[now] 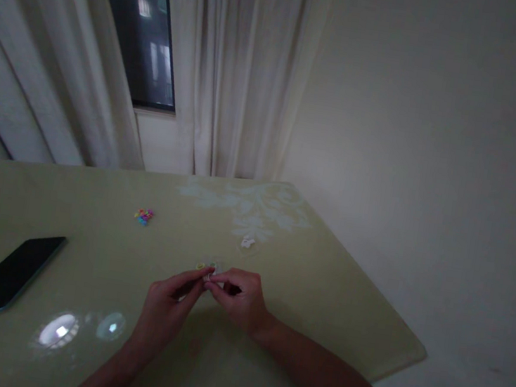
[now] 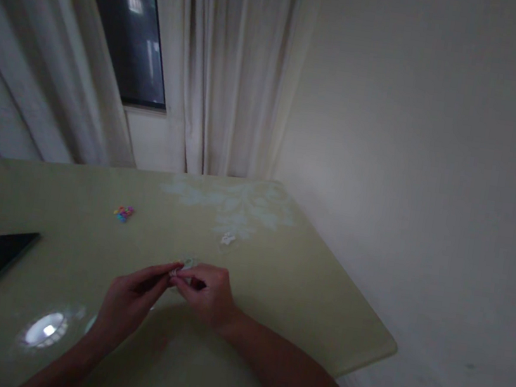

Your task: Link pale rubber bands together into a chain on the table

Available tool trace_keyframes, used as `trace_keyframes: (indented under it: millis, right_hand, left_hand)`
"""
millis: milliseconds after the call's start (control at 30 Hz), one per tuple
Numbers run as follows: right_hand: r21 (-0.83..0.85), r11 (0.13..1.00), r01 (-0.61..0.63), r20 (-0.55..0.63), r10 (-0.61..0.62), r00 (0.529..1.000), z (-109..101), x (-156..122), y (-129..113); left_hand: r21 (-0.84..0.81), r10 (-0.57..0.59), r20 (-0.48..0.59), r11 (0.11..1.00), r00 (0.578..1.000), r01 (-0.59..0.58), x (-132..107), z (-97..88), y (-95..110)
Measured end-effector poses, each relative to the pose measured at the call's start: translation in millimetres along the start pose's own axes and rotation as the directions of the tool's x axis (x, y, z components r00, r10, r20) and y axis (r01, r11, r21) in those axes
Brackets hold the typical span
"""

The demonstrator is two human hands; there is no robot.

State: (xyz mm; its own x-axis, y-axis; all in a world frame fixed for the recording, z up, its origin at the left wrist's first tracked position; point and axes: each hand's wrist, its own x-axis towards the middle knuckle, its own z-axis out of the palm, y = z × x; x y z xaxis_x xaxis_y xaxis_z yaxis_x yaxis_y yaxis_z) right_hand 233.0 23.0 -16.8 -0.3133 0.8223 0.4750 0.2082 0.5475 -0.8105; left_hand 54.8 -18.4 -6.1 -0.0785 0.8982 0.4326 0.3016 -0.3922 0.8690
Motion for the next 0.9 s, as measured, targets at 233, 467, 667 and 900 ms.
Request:
trace_keyframes:
  millis: [233, 467, 667, 900]
  right_hand:
    - [-0.016, 0.999, 0.034, -0.015, -0.034, 0.999, 0, -1, 3]
    - [-0.009, 1.0, 0.005, 0.034, -0.005, 0.999, -1, 2, 4]
    - [0.044, 0.993, -0.108, 0.004, 0.108, 0.994, -6, 8, 4]
    - [-0.204, 0.973, -0.11, 0.243, 0.159, 0.957, -35, 37, 9]
  left_hand:
    - [-0.008, -0.013, 0.002, 1.0, 1.0, 0.013, 0, 2.4, -2]
    - [-0.027, -0.032, 0.022, 0.999, 0.999, 0.032, -2, 5.1, -3]
    - [-0.087, -0.068, 0.047, 0.994, 0.997, 0.072, 3, 1.0, -5]
    - [0.204, -0.035, 0.011, 0.978, 0.999, 0.033, 20, -21.2, -24]
